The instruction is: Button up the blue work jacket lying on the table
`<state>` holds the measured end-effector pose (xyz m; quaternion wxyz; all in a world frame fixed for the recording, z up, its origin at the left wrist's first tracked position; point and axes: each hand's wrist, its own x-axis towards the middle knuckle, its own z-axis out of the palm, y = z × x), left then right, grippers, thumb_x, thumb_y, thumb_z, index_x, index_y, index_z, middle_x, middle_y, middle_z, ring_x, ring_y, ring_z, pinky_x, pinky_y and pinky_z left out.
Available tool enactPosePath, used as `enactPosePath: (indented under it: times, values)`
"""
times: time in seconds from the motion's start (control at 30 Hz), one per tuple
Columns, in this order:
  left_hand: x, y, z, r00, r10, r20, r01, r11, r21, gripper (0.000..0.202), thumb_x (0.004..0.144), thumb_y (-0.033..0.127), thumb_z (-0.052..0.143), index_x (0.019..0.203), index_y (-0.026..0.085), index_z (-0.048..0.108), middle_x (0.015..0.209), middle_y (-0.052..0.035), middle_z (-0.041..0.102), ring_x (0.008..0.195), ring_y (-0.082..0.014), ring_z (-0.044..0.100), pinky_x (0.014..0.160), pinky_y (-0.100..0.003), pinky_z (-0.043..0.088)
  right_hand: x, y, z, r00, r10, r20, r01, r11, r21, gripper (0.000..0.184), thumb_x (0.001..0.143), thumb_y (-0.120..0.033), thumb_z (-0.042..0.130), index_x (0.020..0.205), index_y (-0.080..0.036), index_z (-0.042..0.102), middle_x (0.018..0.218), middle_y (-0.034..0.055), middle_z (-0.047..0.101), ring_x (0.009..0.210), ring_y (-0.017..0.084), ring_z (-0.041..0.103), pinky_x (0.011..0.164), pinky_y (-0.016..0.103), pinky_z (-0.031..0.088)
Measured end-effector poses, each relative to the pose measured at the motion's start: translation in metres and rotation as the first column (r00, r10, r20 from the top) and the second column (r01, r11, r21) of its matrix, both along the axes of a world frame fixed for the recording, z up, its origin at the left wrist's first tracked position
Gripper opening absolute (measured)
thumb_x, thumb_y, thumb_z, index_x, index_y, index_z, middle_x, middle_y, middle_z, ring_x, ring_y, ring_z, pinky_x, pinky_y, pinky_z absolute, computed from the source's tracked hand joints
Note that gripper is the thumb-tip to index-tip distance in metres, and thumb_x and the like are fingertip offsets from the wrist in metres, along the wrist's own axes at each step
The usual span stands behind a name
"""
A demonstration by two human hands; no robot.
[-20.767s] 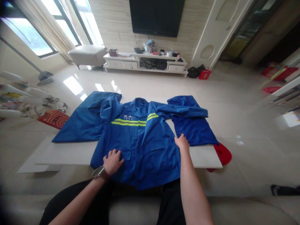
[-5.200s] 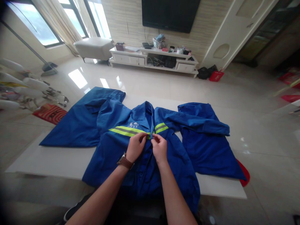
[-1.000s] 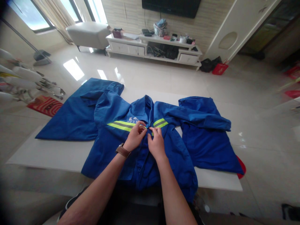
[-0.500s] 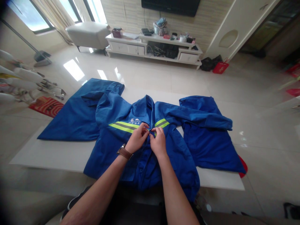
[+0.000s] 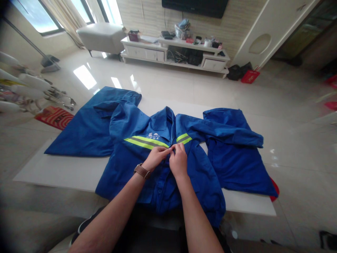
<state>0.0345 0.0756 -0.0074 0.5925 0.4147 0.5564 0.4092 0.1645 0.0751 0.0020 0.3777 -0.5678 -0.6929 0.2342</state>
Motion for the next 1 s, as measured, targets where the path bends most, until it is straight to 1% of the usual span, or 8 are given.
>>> enactPosePath:
  times: [0.07, 0.2, 0.37, 0.43, 0.6, 0.73, 0.87, 1.0]
  values:
    - [0.001, -0.001, -0.001, 0.999, 0.004, -0.037, -0.002, 0.999, 0.052, 0.049, 0.079, 0.060, 0.069, 0.063, 0.014, 0.062, 0.055, 0.0037, 0.045, 0.053, -0.0077, 0.033, 0.050, -0.026, 0.021, -0.001, 0.000, 0.001, 1.000, 0.009, 0.019, -0.009, 1.000, 0.003, 0.013, 0.089, -0.013, 0.047, 0.089, -0.020, 0.058, 0.096, 0.0085, 0.056, 0.093, 0.025, 0.058, 0.088, 0.040, 0.050]
    - [0.002, 0.002, -0.004, 0.999, 0.039, -0.004, -0.038, 0.993, 0.112, 0.044, 0.078, 0.056, 0.069, 0.066, 0.015, 0.060, 0.059, 0.0033, 0.046, 0.057, -0.0092, 0.036, 0.053, -0.025, 0.025, -0.001, -0.001, 0.005, 0.999, 0.035, 0.036, -0.035, 0.999, 0.010, 0.015, 0.089, -0.012, 0.047, 0.090, -0.021, 0.059, 0.098, 0.0085, 0.056, 0.095, 0.025, 0.059, 0.089, 0.040, 0.051]
    - [-0.001, 0.003, -0.003, 0.995, 0.045, 0.089, -0.049, 0.997, 0.051, 0.035, 0.078, 0.049, 0.067, 0.068, 0.016, 0.061, 0.058, 0.0040, 0.042, 0.055, -0.0091, 0.033, 0.052, -0.026, 0.022, -0.001, -0.004, 0.010, 0.997, 0.059, 0.051, -0.059, 0.998, 0.005, 0.015, 0.091, -0.013, 0.050, 0.097, -0.021, 0.062, 0.102, 0.0090, 0.058, 0.098, 0.026, 0.061, 0.090, 0.040, 0.053]
    - [-0.001, 0.003, -0.002, 0.993, 0.056, 0.103, -0.061, 0.997, 0.039, 0.032, 0.079, 0.046, 0.065, 0.066, 0.016, 0.059, 0.057, 0.0041, 0.040, 0.054, -0.0091, 0.032, 0.052, -0.026, 0.021, 0.000, -0.005, 0.011, 0.996, 0.071, 0.060, -0.072, 0.997, 0.002, 0.017, 0.092, -0.013, 0.050, 0.100, -0.020, 0.064, 0.103, 0.0094, 0.059, 0.100, 0.026, 0.062, 0.091, 0.040, 0.054]
    - [0.004, 0.002, -0.003, 0.984, 0.147, 0.103, -0.153, 0.987, 0.051, 0.030, 0.080, 0.040, 0.061, 0.061, 0.017, 0.054, 0.057, 0.0039, 0.040, 0.054, -0.0090, 0.033, 0.052, -0.026, 0.022, 0.000, -0.006, 0.012, 0.991, 0.090, 0.094, -0.091, 0.996, 0.002, 0.024, 0.092, -0.014, 0.050, 0.108, -0.020, 0.067, 0.107, 0.0107, 0.061, 0.104, 0.027, 0.063, 0.095, 0.043, 0.054]
    - [0.008, 0.002, -0.003, 0.973, 0.206, 0.106, -0.212, 0.976, 0.056, 0.029, 0.079, 0.037, 0.060, 0.059, 0.017, 0.051, 0.057, 0.0047, 0.040, 0.056, -0.0085, 0.032, 0.054, -0.025, 0.024, -0.001, -0.006, 0.012, 0.993, 0.084, 0.087, -0.085, 0.996, 0.013, 0.028, 0.093, -0.015, 0.050, 0.113, -0.020, 0.068, 0.109, 0.0110, 0.063, 0.107, 0.027, 0.064, 0.098, 0.043, 0.054]
    - [0.010, 0.003, 0.000, 0.968, 0.236, 0.086, -0.244, 0.964, 0.103, 0.029, 0.079, 0.038, 0.061, 0.061, 0.016, 0.056, 0.060, 0.0039, 0.045, 0.061, -0.0094, 0.037, 0.058, -0.024, 0.030, -0.001, -0.006, 0.012, 0.998, 0.031, 0.050, -0.032, 0.999, 0.025, 0.029, 0.093, -0.018, 0.055, 0.118, -0.019, 0.069, 0.110, 0.0110, 0.066, 0.107, 0.027, 0.065, 0.099, 0.042, 0.054]
    - [0.011, 0.003, 0.003, 0.966, 0.245, 0.079, -0.254, 0.958, 0.135, 0.029, 0.080, 0.040, 0.062, 0.065, 0.015, 0.063, 0.064, 0.0018, 0.055, 0.066, -0.0113, 0.045, 0.063, -0.024, 0.036, -0.002, -0.006, 0.012, 0.997, -0.016, 0.071, 0.013, 0.999, 0.037, 0.025, 0.093, -0.021, 0.057, 0.113, -0.019, 0.071, 0.107, 0.0111, 0.068, 0.104, 0.028, 0.066, 0.096, 0.042, 0.054]
